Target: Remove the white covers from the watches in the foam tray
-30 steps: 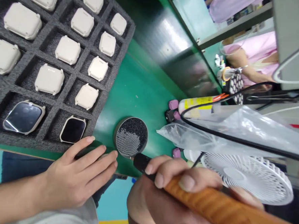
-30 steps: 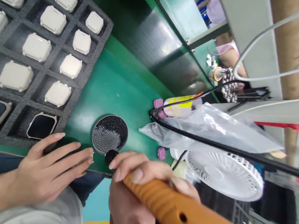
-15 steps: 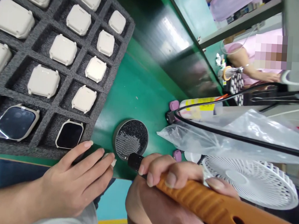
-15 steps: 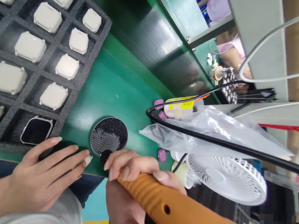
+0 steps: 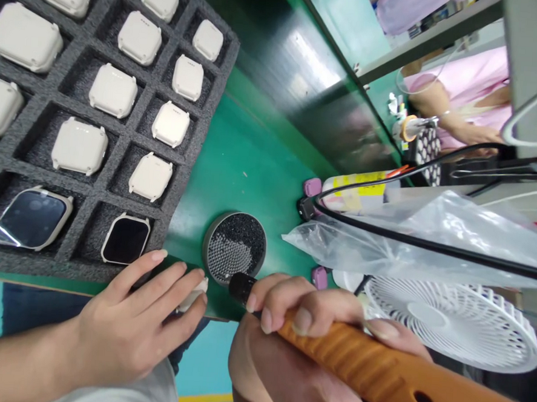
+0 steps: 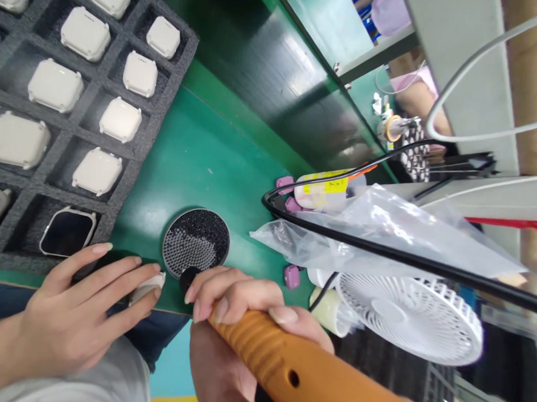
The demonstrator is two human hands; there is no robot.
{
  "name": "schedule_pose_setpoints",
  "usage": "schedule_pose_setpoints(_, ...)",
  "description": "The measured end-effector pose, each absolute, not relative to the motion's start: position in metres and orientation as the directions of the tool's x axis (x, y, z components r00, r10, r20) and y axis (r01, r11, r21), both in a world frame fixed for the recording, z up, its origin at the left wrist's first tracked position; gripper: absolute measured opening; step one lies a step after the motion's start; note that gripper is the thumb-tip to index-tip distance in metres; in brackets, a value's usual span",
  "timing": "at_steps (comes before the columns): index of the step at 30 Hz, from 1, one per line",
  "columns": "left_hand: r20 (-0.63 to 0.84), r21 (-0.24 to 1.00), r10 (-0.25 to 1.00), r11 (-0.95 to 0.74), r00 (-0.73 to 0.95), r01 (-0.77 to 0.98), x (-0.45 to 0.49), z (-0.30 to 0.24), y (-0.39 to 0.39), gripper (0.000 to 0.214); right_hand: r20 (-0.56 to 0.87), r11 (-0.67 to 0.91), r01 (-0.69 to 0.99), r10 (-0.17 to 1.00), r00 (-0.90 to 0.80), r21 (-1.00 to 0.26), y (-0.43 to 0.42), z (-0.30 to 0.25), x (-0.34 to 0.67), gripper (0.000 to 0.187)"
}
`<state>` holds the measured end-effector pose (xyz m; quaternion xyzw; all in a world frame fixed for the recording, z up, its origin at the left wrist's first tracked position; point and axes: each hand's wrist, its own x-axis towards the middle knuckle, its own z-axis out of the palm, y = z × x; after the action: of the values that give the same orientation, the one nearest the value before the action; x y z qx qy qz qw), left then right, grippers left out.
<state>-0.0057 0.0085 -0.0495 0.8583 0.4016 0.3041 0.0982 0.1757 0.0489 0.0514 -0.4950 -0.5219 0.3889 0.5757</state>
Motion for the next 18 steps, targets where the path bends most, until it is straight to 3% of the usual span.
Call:
schedule_pose_setpoints(5, 0.480, 0.388, 0.751, -0.645, 0.452, 0.659, -0.004, -0.051, 0.007, 0.039, 0.131, 0.113, 0.189, 0.988, 0.085, -0.975, 0.049, 0.055, 0.187, 0.064)
schedule_pose_setpoints(18, 0.456, 0.386, 0.759, -0.639, 0.465, 0.665, -0.003, -0.049, 0.010, 0.041, 0.085, 0.074, 0.180, 0.995, 0.056, -0.981, 0.046, 0.048, 0.188, 0.054)
